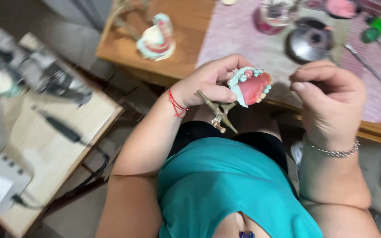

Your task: The person uses a rotary tool to grind a small object, then switches to a dental model. They use a metal spatula to apply pink material to the model's gum area and then use their fingers to smooth and shape the material.

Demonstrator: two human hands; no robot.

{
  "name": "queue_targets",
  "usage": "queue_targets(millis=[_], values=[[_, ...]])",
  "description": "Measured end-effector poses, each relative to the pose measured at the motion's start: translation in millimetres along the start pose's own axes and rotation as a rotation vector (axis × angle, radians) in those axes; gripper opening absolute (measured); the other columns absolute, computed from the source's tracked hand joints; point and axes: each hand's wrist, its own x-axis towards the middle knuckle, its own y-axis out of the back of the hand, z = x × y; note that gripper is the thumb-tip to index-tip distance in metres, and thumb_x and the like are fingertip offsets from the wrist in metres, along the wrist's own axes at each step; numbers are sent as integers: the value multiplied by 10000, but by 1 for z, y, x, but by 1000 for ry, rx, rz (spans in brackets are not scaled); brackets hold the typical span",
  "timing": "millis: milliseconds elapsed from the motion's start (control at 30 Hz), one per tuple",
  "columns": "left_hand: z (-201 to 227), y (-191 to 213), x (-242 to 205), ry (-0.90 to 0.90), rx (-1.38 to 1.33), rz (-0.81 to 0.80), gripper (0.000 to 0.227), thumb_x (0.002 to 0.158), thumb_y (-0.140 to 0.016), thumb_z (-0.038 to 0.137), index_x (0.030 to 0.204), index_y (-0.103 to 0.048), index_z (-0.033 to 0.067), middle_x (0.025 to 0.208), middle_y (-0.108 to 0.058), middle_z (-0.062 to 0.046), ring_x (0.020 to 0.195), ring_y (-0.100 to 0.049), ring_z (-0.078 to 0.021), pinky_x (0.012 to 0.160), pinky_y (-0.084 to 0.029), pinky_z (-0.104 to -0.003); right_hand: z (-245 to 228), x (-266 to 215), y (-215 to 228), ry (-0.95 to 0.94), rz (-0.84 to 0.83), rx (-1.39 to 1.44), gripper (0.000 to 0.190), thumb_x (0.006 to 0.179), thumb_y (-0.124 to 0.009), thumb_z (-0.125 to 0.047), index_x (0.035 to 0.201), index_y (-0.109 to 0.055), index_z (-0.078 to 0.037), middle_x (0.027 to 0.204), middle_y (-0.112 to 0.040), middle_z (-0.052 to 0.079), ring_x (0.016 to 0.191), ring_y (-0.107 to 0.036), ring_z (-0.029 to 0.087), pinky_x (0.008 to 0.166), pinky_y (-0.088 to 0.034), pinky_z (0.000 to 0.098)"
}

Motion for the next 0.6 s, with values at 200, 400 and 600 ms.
queue_targets(millis=[200,400,600], values=[[0,-3,64,130,99,-166,485,858,-703,110,1307,-523,80,986,-582,-21,824,-542,-86,675,-445,-226,-2,14,20,-64,51,-16,153,931,-786,-51,1061,-707,-47,1109,-655,99,1027,-628,165,965,-509,245],[-15,5,90,196,187,-221,518,827,-682,80,1318,-519,95,946,-556,5,760,-486,-73,626,-372,-230,0,27,28,-83,24,-58,199,937,-800,-54,1102,-698,-11,1115,-692,134,1027,-655,185,945,-540,259],[-23,12,93,252,236,-220,468,807,-700,102,1244,-534,111,785,-495,25,693,-436,-59,588,-312,-219,6,34,22,-82,-61,-123,143,943,-777,-22,1062,-706,17,1063,-688,162,988,-660,222,927,-534,288]])
